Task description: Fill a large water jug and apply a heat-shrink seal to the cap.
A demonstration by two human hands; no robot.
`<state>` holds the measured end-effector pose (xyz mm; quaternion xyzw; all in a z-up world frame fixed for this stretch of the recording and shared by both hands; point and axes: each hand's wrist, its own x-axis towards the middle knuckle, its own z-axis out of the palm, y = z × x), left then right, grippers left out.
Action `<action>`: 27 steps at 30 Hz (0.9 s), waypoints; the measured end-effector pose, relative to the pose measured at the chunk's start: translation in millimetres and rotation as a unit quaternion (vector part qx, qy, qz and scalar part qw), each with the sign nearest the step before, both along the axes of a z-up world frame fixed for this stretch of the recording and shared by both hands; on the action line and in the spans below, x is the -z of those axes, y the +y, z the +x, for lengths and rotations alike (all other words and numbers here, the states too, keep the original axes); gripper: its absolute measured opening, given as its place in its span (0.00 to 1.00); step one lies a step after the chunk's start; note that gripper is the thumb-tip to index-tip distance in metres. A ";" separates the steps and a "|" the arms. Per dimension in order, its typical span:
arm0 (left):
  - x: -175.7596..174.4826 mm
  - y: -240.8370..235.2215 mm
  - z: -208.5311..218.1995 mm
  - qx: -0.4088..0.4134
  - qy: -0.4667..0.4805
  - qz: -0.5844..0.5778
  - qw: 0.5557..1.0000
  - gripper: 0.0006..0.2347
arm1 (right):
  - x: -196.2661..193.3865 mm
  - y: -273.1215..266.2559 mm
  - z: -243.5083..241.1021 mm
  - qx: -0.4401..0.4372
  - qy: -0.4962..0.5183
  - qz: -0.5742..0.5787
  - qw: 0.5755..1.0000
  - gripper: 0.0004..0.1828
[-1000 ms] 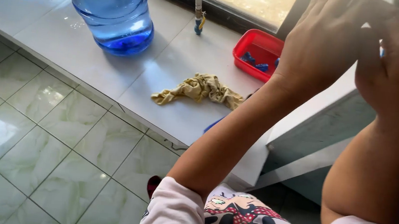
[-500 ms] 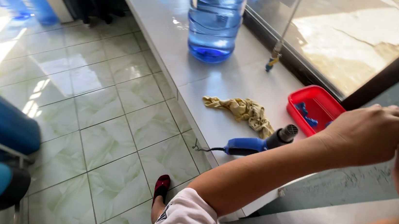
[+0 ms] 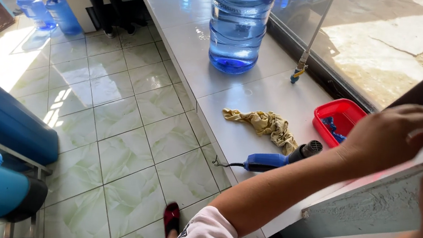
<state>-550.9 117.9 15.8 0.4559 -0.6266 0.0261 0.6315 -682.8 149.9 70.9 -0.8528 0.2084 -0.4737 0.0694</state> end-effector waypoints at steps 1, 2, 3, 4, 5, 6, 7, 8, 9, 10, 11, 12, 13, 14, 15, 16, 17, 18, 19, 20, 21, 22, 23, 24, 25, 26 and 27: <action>-5.5 9.3 10.0 0.006 -0.001 0.003 1.000 0.10 | -1.6 5.7 9.1 0.006 -0.001 0.003 1.000 0.14; -11.7 18.1 19.4 0.012 0.032 -0.002 0.999 0.09 | -4.1 11.0 17.6 0.048 0.002 -0.059 0.997 0.13; -18.1 26.8 29.1 0.018 0.065 -0.006 0.998 0.08 | -6.9 16.3 26.3 0.087 0.006 -0.121 0.989 0.11; -20.9 33.9 39.8 0.021 0.064 -0.005 0.998 0.08 | -20.8 27.3 38.7 0.091 0.005 -0.120 0.989 0.11; -24.1 40.9 50.5 0.002 0.076 -0.020 0.997 0.07 | -35.3 38.0 51.0 0.104 0.024 -0.159 0.982 0.10; -27.7 47.4 62.2 -0.017 0.086 -0.035 0.995 0.06 | -49.7 48.2 64.1 0.115 0.042 -0.197 0.973 0.09; -29.8 54.5 70.8 -0.013 0.084 -0.034 0.996 0.06 | -51.3 51.1 73.5 0.119 0.040 -0.196 0.973 0.09; -31.9 60.5 77.6 -0.033 0.096 -0.047 0.994 0.06 | -53.0 53.4 81.0 0.091 0.024 -0.166 0.982 0.09; -34.0 65.6 84.0 -0.052 0.108 -0.060 0.991 0.07 | -54.7 54.8 88.2 0.063 0.008 -0.137 0.989 0.08; -36.8 72.4 88.2 -0.043 0.107 -0.059 0.992 0.07 | -52.7 54.9 93.1 0.072 0.008 -0.136 0.988 0.08; -39.5 78.2 92.1 -0.048 0.124 -0.065 0.989 0.07 | -50.7 53.9 97.4 0.056 0.002 -0.124 0.991 0.08; -41.4 83.2 93.8 -0.049 0.141 -0.070 0.986 0.08 | -47.5 53.3 99.1 0.045 -0.005 -0.111 0.993 0.08; -42.5 88.1 95.3 -0.036 0.138 -0.067 0.987 0.08 | -44.6 52.3 100.3 0.058 -0.006 -0.110 0.992 0.08; -45.0 91.1 94.1 -0.039 0.140 -0.067 0.987 0.09 | -43.2 50.7 98.4 0.052 -0.006 -0.103 0.993 0.09; -47.5 93.8 93.7 -0.041 0.141 -0.067 0.987 0.10 | -41.8 48.9 96.7 0.046 -0.006 -0.096 0.994 0.09; -48.4 94.7 91.5 -0.026 0.141 -0.067 0.987 0.10 | -40.4 48.2 95.8 0.060 -0.006 -0.098 0.993 0.09; -49.5 96.2 90.0 -0.030 0.142 -0.063 0.987 0.11 | -39.2 47.9 95.5 0.055 -0.008 -0.095 0.994 0.11; -52.9 97.6 90.3 -0.038 0.143 -0.062 0.987 0.12 | -40.3 46.7 96.9 0.046 -0.012 -0.094 0.994 0.13; -54.5 95.8 88.4 -0.027 0.142 -0.064 0.987 0.12 | -40.7 43.9 95.4 0.057 -0.013 -0.098 0.993 0.13; -54.6 95.0 88.5 -0.042 0.142 -0.065 0.987 0.11 | -39.8 41.3 96.1 0.050 -0.013 -0.096 0.994 0.14; -54.5 94.2 89.1 -0.057 0.143 -0.065 0.986 0.11 | -38.6 38.5 97.1 0.042 -0.013 -0.095 0.994 0.15; -53.2 92.7 90.4 -0.049 0.143 -0.065 0.986 0.11 | -36.5 36.1 98.2 0.050 -0.013 -0.096 0.994 0.15; -52.0 90.9 92.1 -0.062 0.140 -0.073 0.986 0.11 | -34.5 33.5 99.5 0.043 -0.008 -0.097 0.994 0.16; -50.5 89.4 94.4 -0.076 0.137 -0.081 0.984 0.10 | -32.3 31.0 101.4 0.035 -0.003 -0.098 0.995 0.17; -51.0 89.4 95.5 -0.068 0.137 -0.081 0.985 0.10 | -32.1 31.0 102.7 0.042 -0.003 -0.099 0.994 0.17; -51.7 89.6 98.3 -0.079 0.136 -0.087 0.984 0.10 | -32.0 30.6 105.7 0.030 0.001 -0.100 0.995 0.17; -52.4 89.7 101.3 -0.089 0.136 -0.094 0.982 0.10 | -31.9 30.1 109.0 0.018 0.006 -0.100 0.995 0.18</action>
